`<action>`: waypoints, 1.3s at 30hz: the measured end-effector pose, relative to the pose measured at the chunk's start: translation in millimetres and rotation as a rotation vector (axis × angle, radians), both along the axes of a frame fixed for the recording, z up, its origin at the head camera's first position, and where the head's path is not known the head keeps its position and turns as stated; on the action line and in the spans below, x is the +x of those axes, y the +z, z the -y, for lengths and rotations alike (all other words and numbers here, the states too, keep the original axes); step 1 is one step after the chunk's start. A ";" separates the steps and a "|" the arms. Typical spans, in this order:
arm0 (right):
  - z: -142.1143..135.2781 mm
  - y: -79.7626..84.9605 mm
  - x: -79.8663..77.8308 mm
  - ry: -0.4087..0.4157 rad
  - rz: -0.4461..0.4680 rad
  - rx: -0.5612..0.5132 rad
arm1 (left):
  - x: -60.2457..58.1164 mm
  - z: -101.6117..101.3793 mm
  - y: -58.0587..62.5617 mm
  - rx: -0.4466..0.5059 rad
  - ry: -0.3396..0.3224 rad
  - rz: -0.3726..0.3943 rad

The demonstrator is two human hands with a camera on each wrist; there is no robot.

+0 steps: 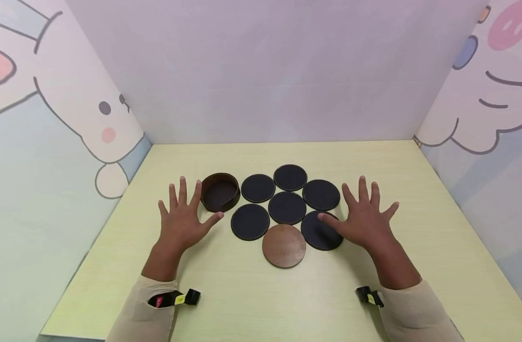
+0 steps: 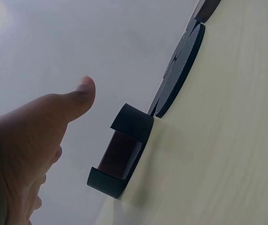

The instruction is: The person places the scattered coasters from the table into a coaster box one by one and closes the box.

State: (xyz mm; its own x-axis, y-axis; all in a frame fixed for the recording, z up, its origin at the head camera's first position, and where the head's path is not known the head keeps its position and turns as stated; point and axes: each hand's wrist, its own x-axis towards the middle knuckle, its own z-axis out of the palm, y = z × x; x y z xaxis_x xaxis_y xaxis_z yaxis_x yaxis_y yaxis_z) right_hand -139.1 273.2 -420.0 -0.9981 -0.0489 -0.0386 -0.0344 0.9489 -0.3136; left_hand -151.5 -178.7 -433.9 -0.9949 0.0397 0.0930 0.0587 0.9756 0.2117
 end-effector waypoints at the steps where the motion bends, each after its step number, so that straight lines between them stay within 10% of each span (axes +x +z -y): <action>1: 0.2 0.2 0.1 0.001 0.001 0.001 | 0.2 0.0 0.1 0.000 0.000 0.000; 23: 4.7 2.5 4.3 0.058 0.026 0.040 | -0.2 -0.3 -0.8 0.030 -0.020 0.028; 39: 15.1 8.1 9.8 0.141 0.029 0.045 | -10.9 12.4 -6.2 0.218 -0.176 0.143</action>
State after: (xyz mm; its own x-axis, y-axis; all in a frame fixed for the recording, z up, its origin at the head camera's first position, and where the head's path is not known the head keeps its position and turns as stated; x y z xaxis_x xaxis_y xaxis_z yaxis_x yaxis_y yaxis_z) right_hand -129.3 258.1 -412.0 -0.9798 -0.1860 -0.0731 -0.1597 0.9486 -0.2734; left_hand -162.5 -191.0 -440.1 -0.9782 0.2066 -0.0225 0.1767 0.8838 0.4331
